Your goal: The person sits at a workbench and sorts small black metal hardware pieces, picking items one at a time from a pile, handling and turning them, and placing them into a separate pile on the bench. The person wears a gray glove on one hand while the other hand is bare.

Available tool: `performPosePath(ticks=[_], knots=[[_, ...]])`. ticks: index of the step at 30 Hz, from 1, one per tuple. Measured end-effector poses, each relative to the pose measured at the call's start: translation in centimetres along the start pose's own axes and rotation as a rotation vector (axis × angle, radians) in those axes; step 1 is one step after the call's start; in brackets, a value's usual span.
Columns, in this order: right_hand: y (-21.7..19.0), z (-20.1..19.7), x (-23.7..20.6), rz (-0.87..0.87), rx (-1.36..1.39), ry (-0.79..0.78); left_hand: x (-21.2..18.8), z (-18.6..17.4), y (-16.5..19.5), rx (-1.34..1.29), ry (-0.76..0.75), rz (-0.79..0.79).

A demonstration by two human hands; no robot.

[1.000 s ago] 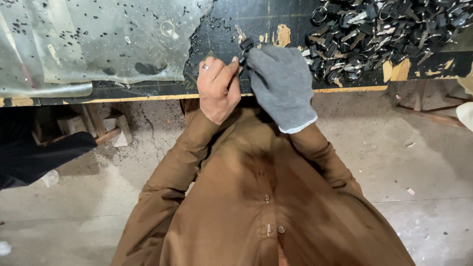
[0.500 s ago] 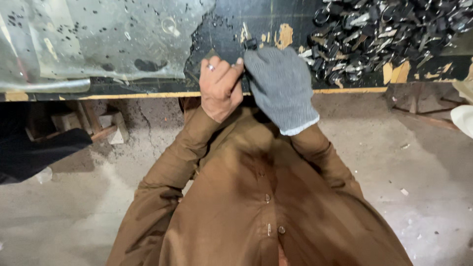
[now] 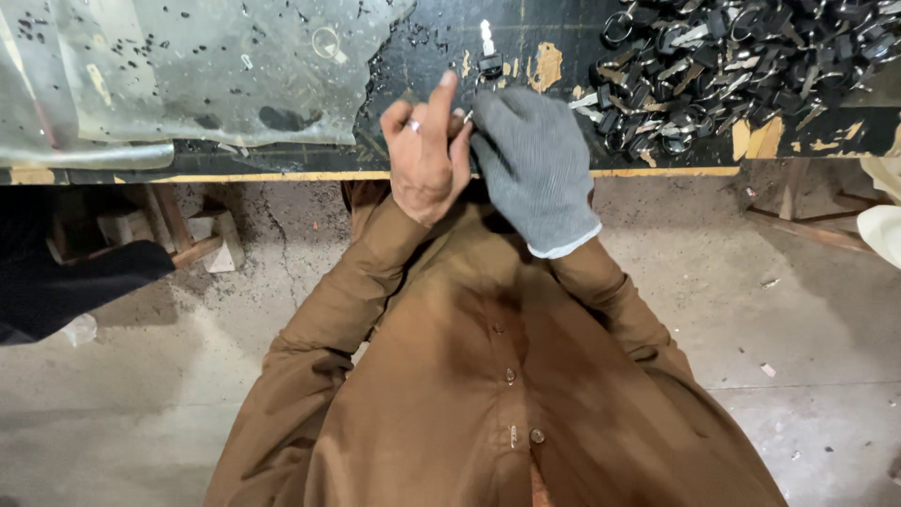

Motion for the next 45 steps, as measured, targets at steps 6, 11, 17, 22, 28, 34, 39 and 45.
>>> performPosePath(ticks=[6, 11, 17, 22, 28, 34, 39, 45], knots=[[2.6, -1.2, -0.2, 0.152, 0.414, 0.036, 1.6, -2.4, 0.0, -0.284, -0.046, -0.202], [2.4, -0.6, -1.2, 0.218, 0.42, 0.397, 4.2, -4.7, 1.4, -0.506, -0.173, -0.516], [0.8, -0.4, -2.9, 0.099, 0.311, 0.044, 5.4, -6.0, 4.8, -0.584, -0.305, -0.067], [0.8, -0.1, -2.6, 0.416, 0.716, 0.177, 3.3, -3.5, 4.5, -0.905, -0.267, -0.191], [1.1, -0.6, -0.1, 0.505, 0.166, 0.156, 3.0, -1.6, 2.4, -0.015, -0.162, 0.126], [0.5, -0.8, -0.6, 0.185, -0.092, 0.104, 4.6, 0.2, 0.9, -0.002, -0.014, -0.039], [0.8, -0.3, -1.1, 0.167, -0.026, 0.074, 3.6, -0.4, 1.8, -0.007, -0.028, -0.05], [0.1, -0.3, 1.0, 0.056, -0.085, 0.049, 4.0, -0.5, 0.6, -0.128, -0.095, -0.091]])
Point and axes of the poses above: each hand's wrist, its own x-axis towards the middle knuckle, its own z-axis out of the palm, y = z × x, the point moved 2 cm from there along x, towards the middle knuckle, and after that the axes turned 11 degrees about -x, right-handed, at the moved point
